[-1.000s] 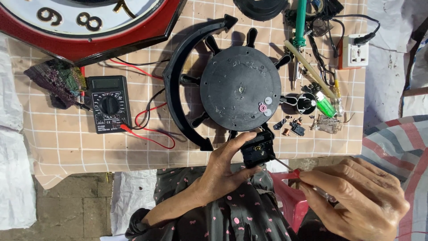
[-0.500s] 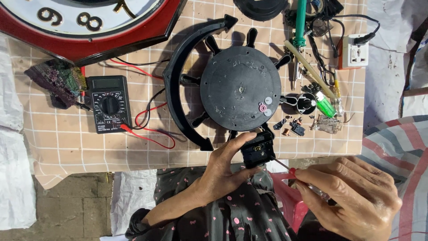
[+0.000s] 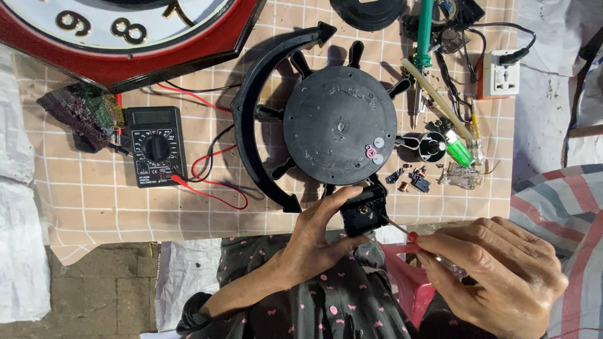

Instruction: Repairing a clock mechanism by disassembling and reassembling internal components using a screwdriver.

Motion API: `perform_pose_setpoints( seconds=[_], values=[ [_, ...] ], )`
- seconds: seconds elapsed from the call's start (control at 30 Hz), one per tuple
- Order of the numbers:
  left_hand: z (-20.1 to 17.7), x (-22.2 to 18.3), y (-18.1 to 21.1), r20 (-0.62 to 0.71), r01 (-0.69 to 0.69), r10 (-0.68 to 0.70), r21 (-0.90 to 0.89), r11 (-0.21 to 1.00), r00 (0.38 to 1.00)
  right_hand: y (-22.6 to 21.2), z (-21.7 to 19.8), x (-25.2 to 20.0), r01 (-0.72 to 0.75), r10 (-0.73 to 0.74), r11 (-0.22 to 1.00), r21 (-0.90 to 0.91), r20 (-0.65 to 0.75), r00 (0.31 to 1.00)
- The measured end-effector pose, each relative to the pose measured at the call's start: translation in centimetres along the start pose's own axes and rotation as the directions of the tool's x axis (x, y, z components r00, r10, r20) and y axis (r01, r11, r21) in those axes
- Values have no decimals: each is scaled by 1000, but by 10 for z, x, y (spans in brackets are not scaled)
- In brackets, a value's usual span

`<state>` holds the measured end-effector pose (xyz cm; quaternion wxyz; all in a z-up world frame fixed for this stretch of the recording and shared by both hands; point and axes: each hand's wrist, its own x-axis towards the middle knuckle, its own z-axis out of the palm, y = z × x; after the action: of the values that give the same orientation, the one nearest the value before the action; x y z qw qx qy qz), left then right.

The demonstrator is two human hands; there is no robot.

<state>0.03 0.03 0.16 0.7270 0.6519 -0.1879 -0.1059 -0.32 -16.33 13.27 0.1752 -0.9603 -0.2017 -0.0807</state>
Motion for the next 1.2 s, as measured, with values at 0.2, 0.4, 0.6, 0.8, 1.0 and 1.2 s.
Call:
perform_pose_setpoints(
  seconds=[0.2, 0.4, 0.6, 0.8, 1.0, 1.2],
  values=[
    [0, 0, -1, -9, 4, -4, -7, 1000, 1000, -1, 0, 2, 7, -6, 1000, 26, -14, 1000],
    [-1, -1, -3, -17, -48, 49, 47, 998, 999, 2, -6, -7, 11, -12, 1000, -10, -6, 1000],
    [0, 1, -1, -29, -40, 41, 27, 999, 999, -2, -2, -1, 29, -29, 1000, -7, 30, 999],
    [1, -1, -2, -27, -33, 34, 28, 999, 999, 0, 2, -5, 7, -7, 999, -40, 17, 1000],
    [0, -2, -3, -38, 17, -16, 37, 999, 999, -1, -17, -4, -1, 0, 1000, 24, 56, 998],
    [-11, -2, -7, -142, 171, -148, 172, 970, 979, 58, 24, -170, -67, 67, 998, -14, -39, 997]
  ],
)
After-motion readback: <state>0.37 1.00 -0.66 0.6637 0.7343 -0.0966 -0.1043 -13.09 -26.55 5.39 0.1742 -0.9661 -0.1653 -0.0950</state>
